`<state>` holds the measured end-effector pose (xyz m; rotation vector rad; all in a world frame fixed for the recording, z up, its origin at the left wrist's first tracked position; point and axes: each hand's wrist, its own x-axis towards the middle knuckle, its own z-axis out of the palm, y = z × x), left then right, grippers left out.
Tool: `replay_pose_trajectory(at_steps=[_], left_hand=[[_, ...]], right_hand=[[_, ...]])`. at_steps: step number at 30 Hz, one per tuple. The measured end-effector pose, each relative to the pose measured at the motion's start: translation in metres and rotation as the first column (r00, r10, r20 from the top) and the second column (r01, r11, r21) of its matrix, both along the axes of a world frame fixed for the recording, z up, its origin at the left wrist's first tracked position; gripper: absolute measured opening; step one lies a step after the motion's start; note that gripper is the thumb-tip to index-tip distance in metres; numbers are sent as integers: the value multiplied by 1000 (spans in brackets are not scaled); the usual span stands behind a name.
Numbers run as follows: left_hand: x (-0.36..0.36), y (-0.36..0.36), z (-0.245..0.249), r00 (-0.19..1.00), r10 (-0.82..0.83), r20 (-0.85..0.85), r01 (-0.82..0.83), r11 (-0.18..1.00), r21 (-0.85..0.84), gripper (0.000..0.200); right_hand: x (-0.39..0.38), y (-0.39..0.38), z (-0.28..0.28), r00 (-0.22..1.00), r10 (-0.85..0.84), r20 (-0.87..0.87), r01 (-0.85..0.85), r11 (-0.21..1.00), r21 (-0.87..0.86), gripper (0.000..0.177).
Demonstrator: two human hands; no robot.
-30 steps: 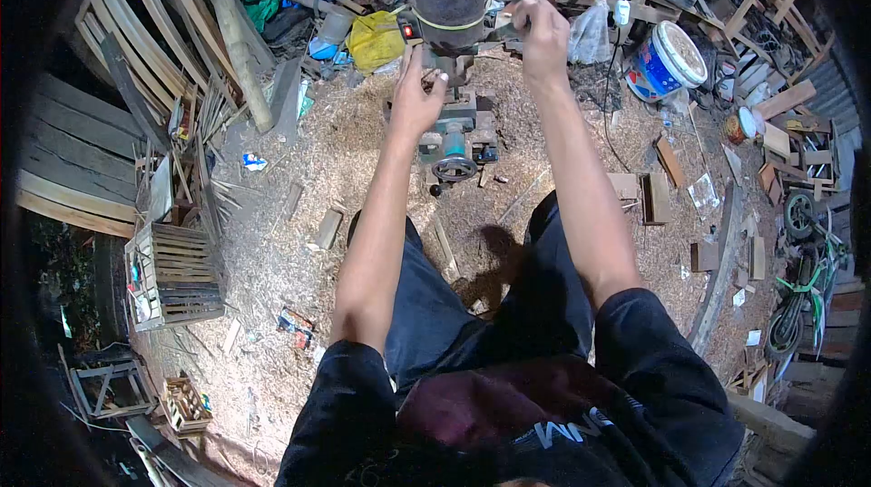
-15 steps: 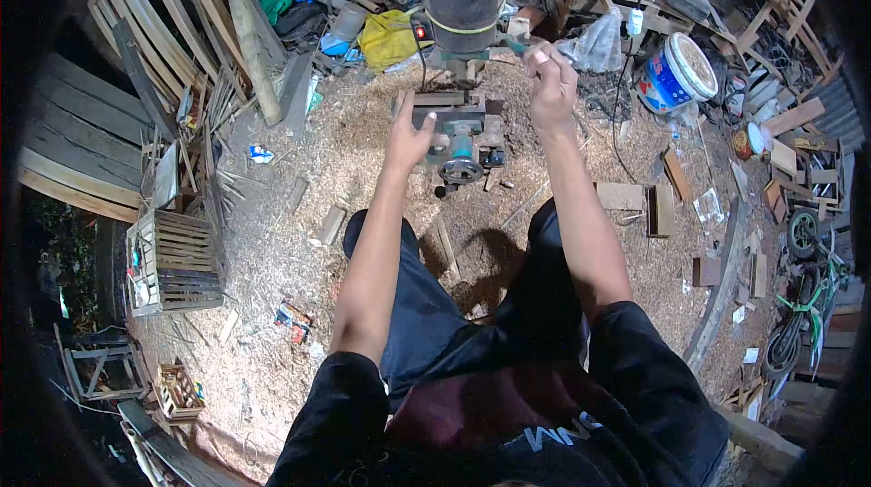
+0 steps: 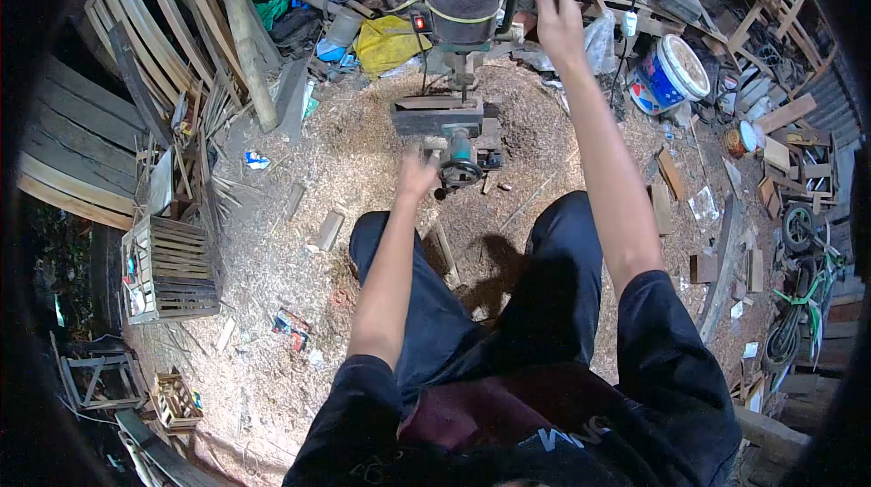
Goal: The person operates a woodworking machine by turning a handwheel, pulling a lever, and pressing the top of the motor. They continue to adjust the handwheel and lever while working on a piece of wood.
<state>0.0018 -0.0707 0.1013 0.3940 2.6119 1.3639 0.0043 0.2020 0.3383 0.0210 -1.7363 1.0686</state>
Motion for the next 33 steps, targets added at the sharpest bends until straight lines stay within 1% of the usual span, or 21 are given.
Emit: replay_pose_trajectory(at_steps=[1,2,5,6,7,8,9,10,12,13,15,16,18,20,23,24,26,28,29,31,33], left_hand=[[7,0,5,1000,6,6,-6,1000,-15,58],[5,2,-5,997,10,81,0,993,-122,64],[2,5,-59,997,43,63,-34,988,-151,71],[-1,4,-74,994,47,101,-25,978,-207,71],[-4,4,-87,989,50,136,-13,965,-260,72],[-6,6,-94,983,55,174,2,951,-311,72],[-4,10,-89,977,62,206,20,928,-373,68],[2,13,-78,968,69,241,45,899,-436,63],[-7,21,-114,975,-128,180,192,894,-406,54],[-8,26,-119,964,-222,145,262,882,-391,51],[-16,31,-129,815,-471,338,577,719,-388,47],[-15,29,-138,845,-447,294,531,769,-356,48],[-24,26,-182,954,-279,106,299,897,-326,45],[2,26,-107,974,11,227,62,949,-310,42],[2,37,-100,852,-430,300,518,780,-352,38],[4,34,-96,850,-372,372,467,860,-206,35],[2,33,-131,962,-182,202,221,955,-196,33],[7,37,-143,997,49,64,-42,993,-113,33],[9,40,-142,968,-62,244,83,994,-75,34],[17,40,-144,780,-270,564,288,956,60,37],[9,33,-144,834,-280,475,360,929,-85,34]], right_hand=[[6,0,-19,994,56,97,-53,998,-28,43],[12,0,-48,975,114,191,-105,993,-60,42],[37,-6,-169,881,1,473,19,999,-37,40],[60,-22,-197,838,44,544,32,991,-128,40],[72,-18,-245,733,208,648,-43,964,-261,41],[86,-29,-254,502,83,861,-36,996,-75,42],[93,-40,-259,224,-84,971,-85,991,106,44],[93,-50,-261,296,3,955,-139,989,40,44],[85,-61,-255,435,174,883,-260,964,-62,46],[83,-58,-254,442,148,884,-243,969,-41,45],[83,-56,-256,439,112,891,-220,975,-14,43],[86,-59,-259,428,109,897,-226,974,-10,42],[83,-55,-259,425,91,901,-234,972,12,42],[78,-51,-262,398,54,916,-246,968,50,38],[79,-50,-269,413,83,907,-265,964,32,36],[76,-49,-276,421,83,903,-298,953,52,36],[75,-50,-270,402,121,908,-287,958,-1,36],[78,-50,-262,404,122,907,-266,964,-12,35],[77,-48,-264,429,109,897,-264,964,9,36],[80,-50,-264,471,92,877,-270,962,44,36],[83,-53,-260,460,119,880,-281,959,17,38]])
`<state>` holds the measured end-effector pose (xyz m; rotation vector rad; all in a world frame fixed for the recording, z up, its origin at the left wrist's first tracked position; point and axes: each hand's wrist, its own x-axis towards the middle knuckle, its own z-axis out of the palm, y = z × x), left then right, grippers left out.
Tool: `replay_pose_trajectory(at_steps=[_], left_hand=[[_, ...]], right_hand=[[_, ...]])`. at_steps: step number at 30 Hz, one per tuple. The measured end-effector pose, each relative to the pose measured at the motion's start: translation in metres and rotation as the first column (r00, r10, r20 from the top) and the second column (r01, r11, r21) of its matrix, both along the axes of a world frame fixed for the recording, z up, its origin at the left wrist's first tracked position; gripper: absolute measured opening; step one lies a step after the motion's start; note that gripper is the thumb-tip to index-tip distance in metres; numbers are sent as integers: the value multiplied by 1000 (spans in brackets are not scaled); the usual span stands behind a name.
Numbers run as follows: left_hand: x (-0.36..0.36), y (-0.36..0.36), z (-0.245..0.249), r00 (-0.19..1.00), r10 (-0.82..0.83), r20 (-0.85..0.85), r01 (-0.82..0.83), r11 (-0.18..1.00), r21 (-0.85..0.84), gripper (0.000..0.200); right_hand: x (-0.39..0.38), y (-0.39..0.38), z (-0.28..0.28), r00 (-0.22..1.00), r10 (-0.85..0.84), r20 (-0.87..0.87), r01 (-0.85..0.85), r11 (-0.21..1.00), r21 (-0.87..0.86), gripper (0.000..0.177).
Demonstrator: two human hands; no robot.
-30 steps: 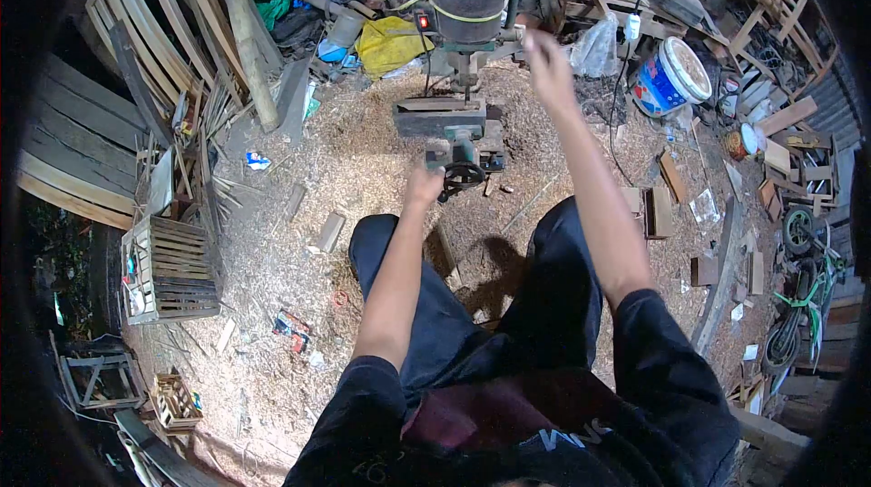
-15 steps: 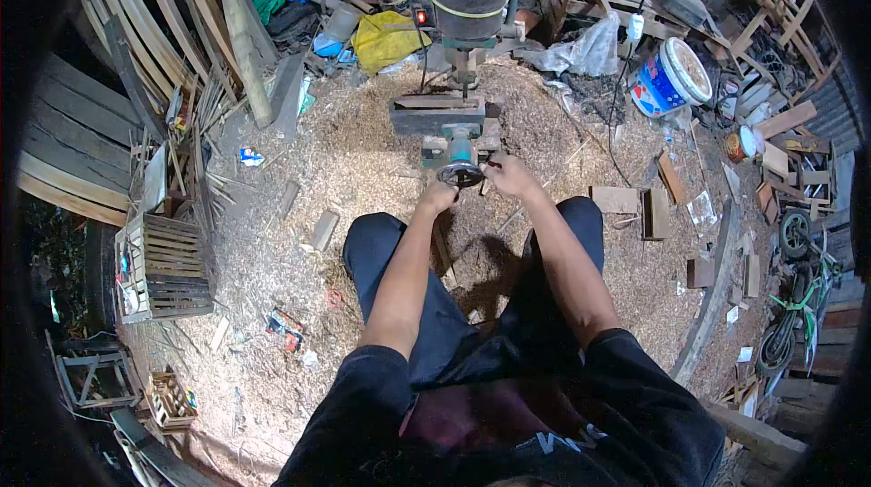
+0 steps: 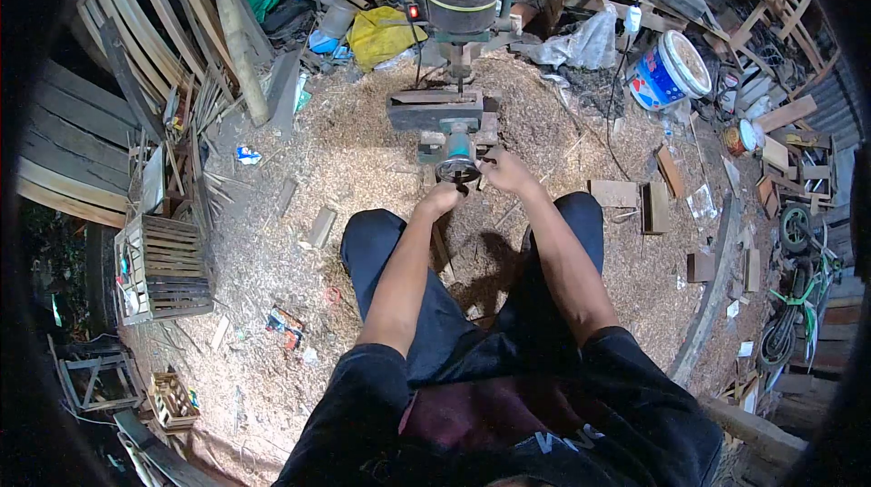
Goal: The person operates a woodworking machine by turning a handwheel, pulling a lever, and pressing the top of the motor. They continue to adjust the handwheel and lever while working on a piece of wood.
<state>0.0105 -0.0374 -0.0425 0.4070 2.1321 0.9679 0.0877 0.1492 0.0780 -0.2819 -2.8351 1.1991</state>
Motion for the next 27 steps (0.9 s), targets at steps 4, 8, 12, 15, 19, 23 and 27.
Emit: replay_pose_trajectory(at_steps=[4,8,12,15,19,23,27], left_hand=[[0,-1,67,957,132,-258,-121,991,55,31],[-32,-8,130,825,326,-461,-201,933,300,29],[-82,7,220,548,501,-670,-93,833,546,34],[-102,34,317,344,602,-721,185,709,681,46],[-109,75,418,38,651,-758,430,674,601,57],[-148,105,411,-93,545,-833,403,786,470,44],[-149,120,404,-90,639,-764,374,732,569,44]], right_hand=[[-8,8,-1,995,-41,86,46,997,-67,39],[-23,27,11,995,-95,-27,92,991,-100,41],[-71,65,38,956,-237,-172,204,961,-187,40],[-112,85,86,882,-355,-309,270,919,-286,44],[-177,106,138,743,-518,-424,369,845,-386,54],[-215,117,172,705,-575,-415,341,788,-513,62],[-280,165,162,832,-350,-431,39,811,-584,72]])
